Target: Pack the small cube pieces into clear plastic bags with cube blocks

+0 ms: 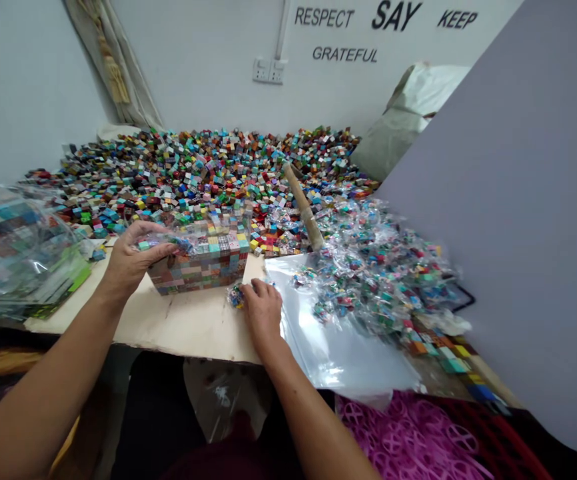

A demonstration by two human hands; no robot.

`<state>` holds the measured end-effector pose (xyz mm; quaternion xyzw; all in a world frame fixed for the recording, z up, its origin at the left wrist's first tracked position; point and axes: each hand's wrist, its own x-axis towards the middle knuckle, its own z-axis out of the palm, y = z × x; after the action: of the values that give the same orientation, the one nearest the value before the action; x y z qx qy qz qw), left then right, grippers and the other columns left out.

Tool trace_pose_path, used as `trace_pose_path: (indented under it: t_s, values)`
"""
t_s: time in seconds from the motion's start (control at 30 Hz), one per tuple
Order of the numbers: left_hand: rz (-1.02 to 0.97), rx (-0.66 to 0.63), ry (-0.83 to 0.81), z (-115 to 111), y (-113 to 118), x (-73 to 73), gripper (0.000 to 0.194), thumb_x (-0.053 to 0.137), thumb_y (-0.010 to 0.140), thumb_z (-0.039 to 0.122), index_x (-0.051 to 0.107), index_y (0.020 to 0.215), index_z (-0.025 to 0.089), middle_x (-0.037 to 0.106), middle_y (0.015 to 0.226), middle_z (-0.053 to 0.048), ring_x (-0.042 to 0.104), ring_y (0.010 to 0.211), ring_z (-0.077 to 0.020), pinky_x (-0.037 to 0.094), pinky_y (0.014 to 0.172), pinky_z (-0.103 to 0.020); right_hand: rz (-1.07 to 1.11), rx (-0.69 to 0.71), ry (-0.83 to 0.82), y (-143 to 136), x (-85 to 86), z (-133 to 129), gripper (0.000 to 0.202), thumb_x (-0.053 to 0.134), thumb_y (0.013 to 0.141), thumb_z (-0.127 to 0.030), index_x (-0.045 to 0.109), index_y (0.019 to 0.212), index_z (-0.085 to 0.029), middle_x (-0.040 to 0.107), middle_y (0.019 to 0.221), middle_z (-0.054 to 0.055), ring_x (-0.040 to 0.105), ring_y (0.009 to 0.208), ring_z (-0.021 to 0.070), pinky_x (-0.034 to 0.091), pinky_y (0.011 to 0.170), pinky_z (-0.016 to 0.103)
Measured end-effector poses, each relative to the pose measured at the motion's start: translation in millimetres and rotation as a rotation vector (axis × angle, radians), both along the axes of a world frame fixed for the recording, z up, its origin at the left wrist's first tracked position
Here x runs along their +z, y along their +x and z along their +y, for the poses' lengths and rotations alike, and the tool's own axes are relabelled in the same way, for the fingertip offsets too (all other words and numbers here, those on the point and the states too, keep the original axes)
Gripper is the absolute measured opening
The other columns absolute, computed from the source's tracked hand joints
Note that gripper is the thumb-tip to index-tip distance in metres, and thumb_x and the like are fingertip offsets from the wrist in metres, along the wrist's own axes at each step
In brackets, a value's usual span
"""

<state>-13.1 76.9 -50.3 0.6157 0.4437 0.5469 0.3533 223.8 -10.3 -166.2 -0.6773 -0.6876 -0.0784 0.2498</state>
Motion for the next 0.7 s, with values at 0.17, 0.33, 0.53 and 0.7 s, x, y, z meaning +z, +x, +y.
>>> trace_pose_path:
  t_s: [0.17, 0.33, 0.53, 0.7]
  values:
    - [-0.006, -0.012, -0.014, 0.8, -0.4, -0.7, 0.036, 0.081, 0.058, 0.036, 0.063, 0.084, 0.019, 0.063, 0.076, 0.001, 0.059, 0.069, -0.0144, 0.047, 0.061, -0.025, -0.017, -0.031, 0.0, -14.3, 0.6, -1.4, 0.027, 0.05, 0.088, -0.014, 0.067, 0.102, -0.029, 0.06, 0.117, 0.006, 0.049, 0.1, 0.0247, 0.04, 0.075, 0.035]
    - [-0.003, -0.015, -0.025, 2.0, -1.1, -1.9, 0.037, 0.081, 0.058, 0.036, 0.062, 0.085, 0.019, 0.063, 0.078, 0.002, 0.059, 0.071, -0.0138, 0.047, 0.065, -0.025, -0.057, -0.016, -0.061, -19.9, 7.8, -0.8, 0.024, 0.053, 0.088, -0.018, 0.065, 0.105, -0.03, 0.061, 0.114, 0.005, 0.051, 0.092, 0.0232, 0.037, 0.069, 0.034]
    - [-0.004, -0.01, -0.012, 0.3, -0.3, 0.1, 0.035, 0.08, 0.057, 0.035, 0.062, 0.083, 0.019, 0.061, 0.074, 0.003, 0.056, 0.068, -0.0132, 0.045, 0.062, -0.024, -0.003, -0.009, -0.026, -20.7, 4.5, 0.7, 0.026, 0.052, 0.086, -0.015, 0.065, 0.103, -0.03, 0.062, 0.114, 0.004, 0.05, 0.093, 0.0241, 0.037, 0.079, 0.039]
    - [-0.013, -0.011, -0.017, -0.5, 0.2, 1.4, 0.035, 0.08, 0.057, 0.034, 0.061, 0.082, 0.02, 0.061, 0.073, 0.003, 0.056, 0.065, -0.0136, 0.045, 0.06, -0.025, 0.064, 0.129, 0.006, -12.9, 0.5, 4.8, 0.027, 0.049, 0.083, -0.011, 0.066, 0.102, -0.022, 0.062, 0.107, 0.008, 0.049, 0.09, 0.0231, 0.042, 0.08, 0.035]
